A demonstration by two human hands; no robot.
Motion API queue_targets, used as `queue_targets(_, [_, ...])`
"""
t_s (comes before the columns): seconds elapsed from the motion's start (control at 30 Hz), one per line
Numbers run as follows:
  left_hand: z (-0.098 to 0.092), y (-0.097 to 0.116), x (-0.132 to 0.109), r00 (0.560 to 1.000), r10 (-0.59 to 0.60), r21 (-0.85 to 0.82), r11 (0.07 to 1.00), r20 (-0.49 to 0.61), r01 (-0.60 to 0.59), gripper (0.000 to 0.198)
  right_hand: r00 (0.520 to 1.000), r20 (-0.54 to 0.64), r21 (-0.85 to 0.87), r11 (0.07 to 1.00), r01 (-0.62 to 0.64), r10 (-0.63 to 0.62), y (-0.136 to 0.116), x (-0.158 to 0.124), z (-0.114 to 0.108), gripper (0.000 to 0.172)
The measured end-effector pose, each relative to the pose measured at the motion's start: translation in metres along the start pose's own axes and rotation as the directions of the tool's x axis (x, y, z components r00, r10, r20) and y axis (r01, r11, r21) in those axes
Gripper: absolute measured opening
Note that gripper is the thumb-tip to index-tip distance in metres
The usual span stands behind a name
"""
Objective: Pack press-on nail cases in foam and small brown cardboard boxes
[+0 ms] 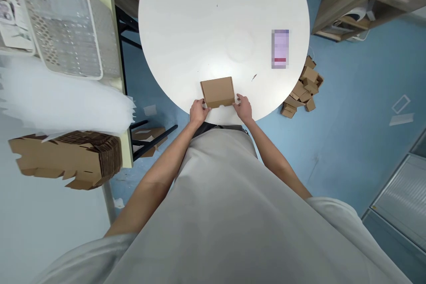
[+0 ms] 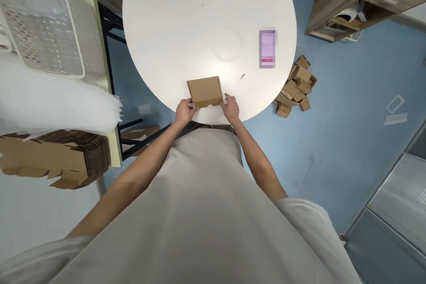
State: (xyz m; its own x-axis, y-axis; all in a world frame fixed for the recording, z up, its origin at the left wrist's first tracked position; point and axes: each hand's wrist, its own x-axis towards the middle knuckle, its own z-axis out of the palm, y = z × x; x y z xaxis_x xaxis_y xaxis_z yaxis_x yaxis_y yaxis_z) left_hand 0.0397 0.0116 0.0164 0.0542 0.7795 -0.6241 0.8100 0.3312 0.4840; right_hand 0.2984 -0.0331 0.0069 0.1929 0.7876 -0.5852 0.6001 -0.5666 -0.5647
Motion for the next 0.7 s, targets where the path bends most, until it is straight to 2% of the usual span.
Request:
queue_targets(0.2, [-0.003, 0.013, 0.001, 0.999, 0.019, -0.031, 0.999, -0.029, -0.02, 0.034, 0.989, 0.022, 0.059, 0.988, 0.142, -0.143, -0.002, 0.013, -0.007, 0.055])
queue_targets(0.33, [-0.022, 0.022, -0.016, 0.996, 0.078, -0.101, 0.992, -0.04, -0.082, 0.032, 0.988, -0.001, 0.125, 0.98, 0.154, -0.155, -0.014, 0.006, -0.028, 0.053])
queue_targets(0.47, [-0.049, 0.024, -0.04, 0.987, 0.127, -0.158, 0.977, -0.095, -0.141, 0.041, 0.992, 0.024, 0.148, 0.982, 0.121, -0.126, -0.033, -0.02, -0.057, 0.049])
queue_targets(0.53, [-0.057, 0.023, -0.047, 0.985, 0.127, -0.167, 0.975, -0.114, -0.145, 0.047, 0.995, 0.033, 0.151, 0.985, 0.089, -0.095, -0.041, -0.033, -0.065, 0.051])
queue_targets(0.7, [-0.057, 0.017, -0.042, 0.995, 0.068, -0.166, 0.983, -0.079, -0.08, 0.054, 0.998, 0.056, 0.179, 0.984, 0.025, -0.035, -0.05, -0.049, -0.058, 0.055])
